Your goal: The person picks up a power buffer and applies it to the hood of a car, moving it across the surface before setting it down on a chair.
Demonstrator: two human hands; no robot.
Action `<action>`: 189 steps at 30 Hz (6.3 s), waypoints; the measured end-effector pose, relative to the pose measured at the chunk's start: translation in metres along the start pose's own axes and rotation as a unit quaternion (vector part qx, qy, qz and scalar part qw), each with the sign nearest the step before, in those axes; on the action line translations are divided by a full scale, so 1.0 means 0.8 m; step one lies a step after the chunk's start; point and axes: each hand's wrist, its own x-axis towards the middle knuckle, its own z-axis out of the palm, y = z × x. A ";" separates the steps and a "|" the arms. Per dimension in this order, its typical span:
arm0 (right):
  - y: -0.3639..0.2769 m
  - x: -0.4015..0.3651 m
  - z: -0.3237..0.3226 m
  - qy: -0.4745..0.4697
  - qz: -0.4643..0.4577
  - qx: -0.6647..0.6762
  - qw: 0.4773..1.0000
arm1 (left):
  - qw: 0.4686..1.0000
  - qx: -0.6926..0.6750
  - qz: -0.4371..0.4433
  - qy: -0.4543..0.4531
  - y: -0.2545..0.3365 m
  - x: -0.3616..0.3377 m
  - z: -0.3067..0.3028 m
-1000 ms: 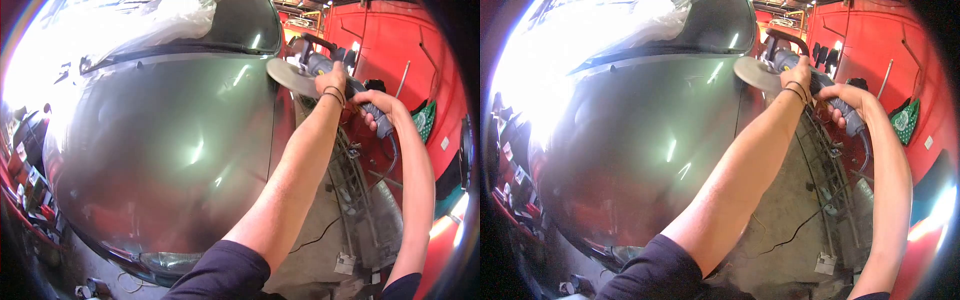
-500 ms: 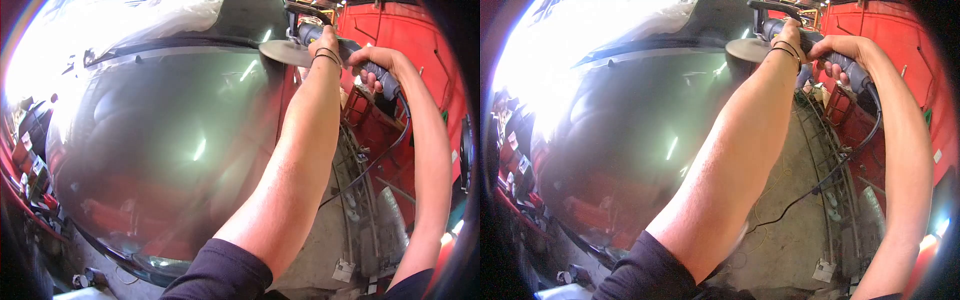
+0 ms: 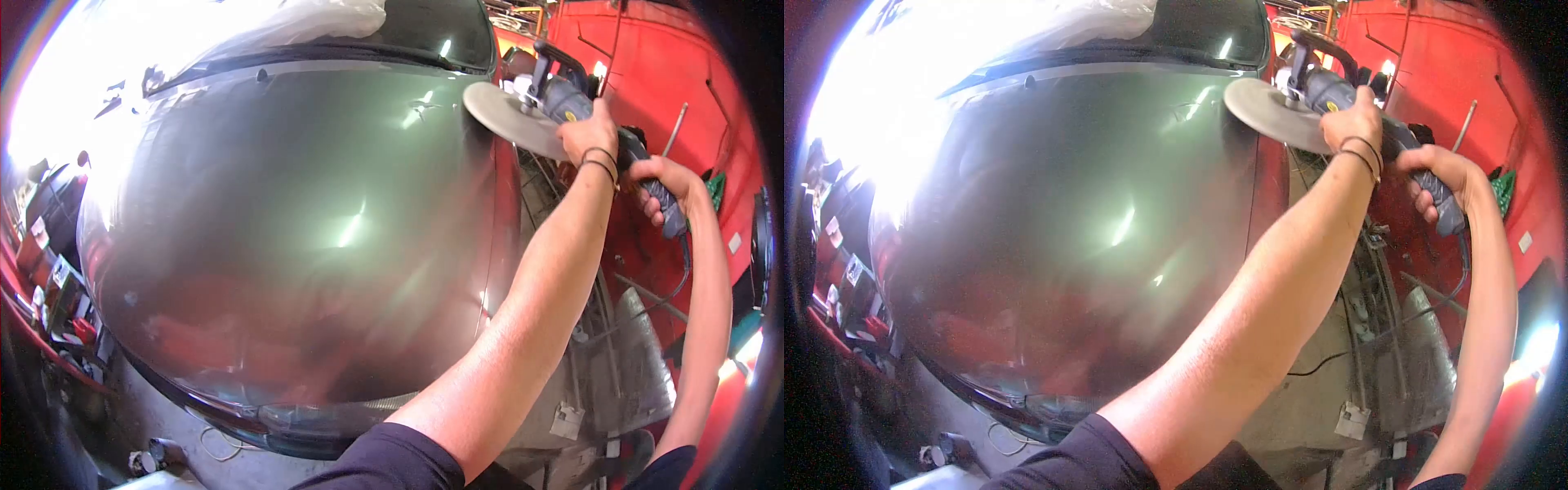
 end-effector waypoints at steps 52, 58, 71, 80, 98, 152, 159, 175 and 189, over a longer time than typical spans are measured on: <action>-0.020 0.019 0.212 -0.174 -0.324 -0.114 0.923 | 0.945 -0.180 0.272 -0.004 0.034 0.001 -0.237; -0.052 -0.041 0.281 -0.176 -0.326 -0.175 0.912 | 0.943 -0.185 0.273 0.028 0.069 -0.026 -0.328; -0.049 -0.104 0.371 -0.253 -0.364 -0.220 0.869 | 0.926 -0.262 0.271 -0.037 0.077 -0.110 -0.447; -0.067 -0.043 0.198 -0.248 -0.258 -0.169 0.918 | 0.944 -0.233 0.232 0.030 0.076 -0.080 -0.261; 0.073 0.111 0.072 -0.185 -0.177 0.026 0.966 | 0.956 -0.112 0.268 0.041 -0.061 0.072 -0.056; 0.200 0.154 0.211 -0.406 -0.526 -0.044 0.746 | 0.927 -0.162 0.313 0.131 -0.207 -0.117 -0.230; 0.230 0.123 0.258 -0.483 -0.511 -0.151 0.695 | 0.865 -0.228 0.366 0.255 -0.256 -0.196 -0.267; 0.147 0.276 0.161 -0.512 -0.541 -0.193 0.638 | 0.836 -0.211 0.438 0.253 -0.278 -0.054 -0.142; 0.096 0.412 0.092 -0.313 -0.582 -0.059 0.748 | 0.860 -0.186 0.461 0.113 -0.210 0.158 -0.033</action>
